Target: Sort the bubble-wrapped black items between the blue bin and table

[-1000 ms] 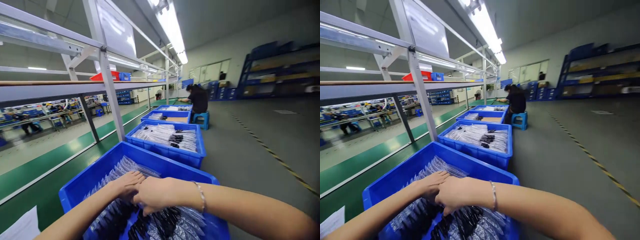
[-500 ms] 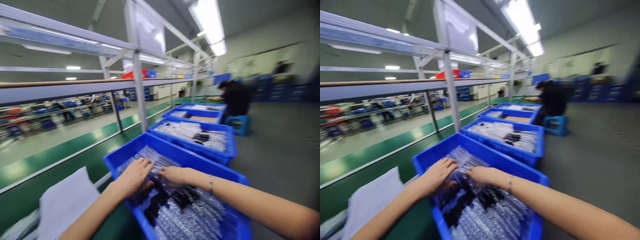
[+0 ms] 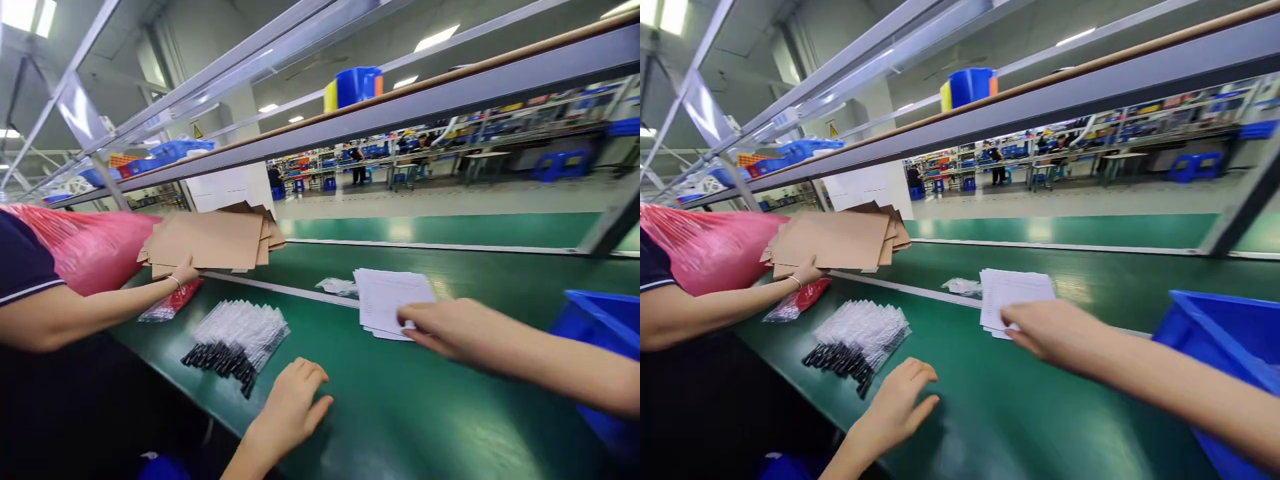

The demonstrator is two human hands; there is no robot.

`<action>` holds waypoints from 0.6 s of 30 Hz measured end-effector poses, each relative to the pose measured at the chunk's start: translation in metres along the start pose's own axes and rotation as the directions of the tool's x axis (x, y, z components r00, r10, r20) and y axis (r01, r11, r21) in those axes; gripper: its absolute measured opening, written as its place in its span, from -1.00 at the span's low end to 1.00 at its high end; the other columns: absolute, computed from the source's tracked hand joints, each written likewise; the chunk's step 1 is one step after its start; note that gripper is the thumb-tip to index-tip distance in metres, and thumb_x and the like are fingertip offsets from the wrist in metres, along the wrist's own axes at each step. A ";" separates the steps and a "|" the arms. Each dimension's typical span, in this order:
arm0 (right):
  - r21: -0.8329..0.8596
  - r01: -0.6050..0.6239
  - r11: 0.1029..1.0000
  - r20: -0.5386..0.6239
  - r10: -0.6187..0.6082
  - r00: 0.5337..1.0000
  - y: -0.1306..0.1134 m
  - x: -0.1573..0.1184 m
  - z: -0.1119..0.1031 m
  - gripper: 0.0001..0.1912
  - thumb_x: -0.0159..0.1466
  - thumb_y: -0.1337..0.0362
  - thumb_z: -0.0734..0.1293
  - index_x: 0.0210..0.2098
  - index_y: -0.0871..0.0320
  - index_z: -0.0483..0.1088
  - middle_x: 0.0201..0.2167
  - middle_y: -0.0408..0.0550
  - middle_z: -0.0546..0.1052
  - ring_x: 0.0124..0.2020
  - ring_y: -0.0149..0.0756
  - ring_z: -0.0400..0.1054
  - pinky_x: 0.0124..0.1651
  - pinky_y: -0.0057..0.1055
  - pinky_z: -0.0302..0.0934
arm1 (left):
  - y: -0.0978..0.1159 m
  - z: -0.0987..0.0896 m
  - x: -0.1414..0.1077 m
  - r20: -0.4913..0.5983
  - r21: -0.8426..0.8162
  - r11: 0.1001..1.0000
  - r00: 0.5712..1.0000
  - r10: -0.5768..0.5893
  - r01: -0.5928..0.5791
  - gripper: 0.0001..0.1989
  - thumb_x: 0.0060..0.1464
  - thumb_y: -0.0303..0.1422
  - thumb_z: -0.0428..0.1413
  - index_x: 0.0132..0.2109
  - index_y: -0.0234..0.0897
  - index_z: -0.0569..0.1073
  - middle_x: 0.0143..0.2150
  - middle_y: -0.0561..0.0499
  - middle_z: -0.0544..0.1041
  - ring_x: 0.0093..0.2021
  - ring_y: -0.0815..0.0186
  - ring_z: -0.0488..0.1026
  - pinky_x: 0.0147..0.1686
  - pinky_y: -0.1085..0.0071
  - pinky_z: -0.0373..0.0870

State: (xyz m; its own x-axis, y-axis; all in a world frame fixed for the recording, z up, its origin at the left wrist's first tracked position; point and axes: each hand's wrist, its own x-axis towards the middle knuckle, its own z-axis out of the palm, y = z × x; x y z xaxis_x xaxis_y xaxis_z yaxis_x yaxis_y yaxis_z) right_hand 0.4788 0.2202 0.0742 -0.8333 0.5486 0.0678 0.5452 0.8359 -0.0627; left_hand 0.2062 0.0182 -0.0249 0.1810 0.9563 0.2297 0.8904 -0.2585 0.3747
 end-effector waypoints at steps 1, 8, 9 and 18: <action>-0.021 0.100 0.995 0.035 -0.100 0.994 -0.030 0.033 0.012 -0.93 0.30 0.31 0.31 -0.30 0.04 0.44 -0.31 0.01 0.58 -0.29 -0.09 0.48 -0.26 -0.26 0.28 | -0.013 -0.006 -0.010 -0.068 -0.004 0.997 0.995 -0.072 0.072 -0.80 0.24 -0.40 0.12 0.02 -0.20 0.40 0.02 -0.05 0.50 0.05 0.16 0.40 0.05 0.21 0.41; -0.136 0.476 0.869 0.027 -0.477 0.879 -0.166 0.181 0.094 -0.56 0.31 0.19 0.41 0.13 0.18 0.33 0.13 0.08 0.40 0.10 -0.06 0.32 0.07 -0.09 0.27 | -0.069 -0.035 -0.068 -0.284 -0.152 0.941 0.899 -0.334 0.302 -0.85 0.31 -0.39 -0.02 -0.06 -0.18 0.42 -0.07 -0.08 0.50 -0.02 0.13 0.43 -0.01 0.16 0.44; -0.141 0.493 0.859 0.015 -0.496 0.868 -0.173 0.192 0.102 -0.49 0.31 0.15 0.41 0.19 0.16 0.29 0.20 0.09 0.34 0.14 -0.03 0.29 0.11 -0.06 0.26 | -0.073 -0.035 -0.074 -0.296 -0.163 0.934 0.888 -0.353 0.317 -0.85 0.31 -0.38 -0.02 -0.06 -0.18 0.42 -0.08 -0.08 0.50 -0.03 0.13 0.43 -0.02 0.16 0.45; -0.162 0.590 0.791 0.092 -0.583 0.807 -0.171 0.228 0.131 -0.46 0.29 0.12 0.42 0.18 0.18 0.30 0.04 0.05 0.44 0.01 -0.10 0.36 0.01 -0.13 0.30 | -0.107 -0.030 -0.104 -0.374 -0.208 0.899 0.818 -0.437 0.385 -0.84 0.35 -0.36 -0.04 -0.07 -0.17 0.43 -0.09 -0.05 0.51 -0.03 0.19 0.45 -0.02 0.22 0.47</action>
State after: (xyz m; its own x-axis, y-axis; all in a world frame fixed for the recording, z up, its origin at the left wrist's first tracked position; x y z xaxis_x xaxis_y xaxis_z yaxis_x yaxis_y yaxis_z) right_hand 0.1836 0.2001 -0.0302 -0.9989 -0.0463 -0.0003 -0.0458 0.9874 0.1512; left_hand 0.0801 -0.0575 -0.0618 -0.3975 0.8441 0.3599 0.7833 0.1078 0.6122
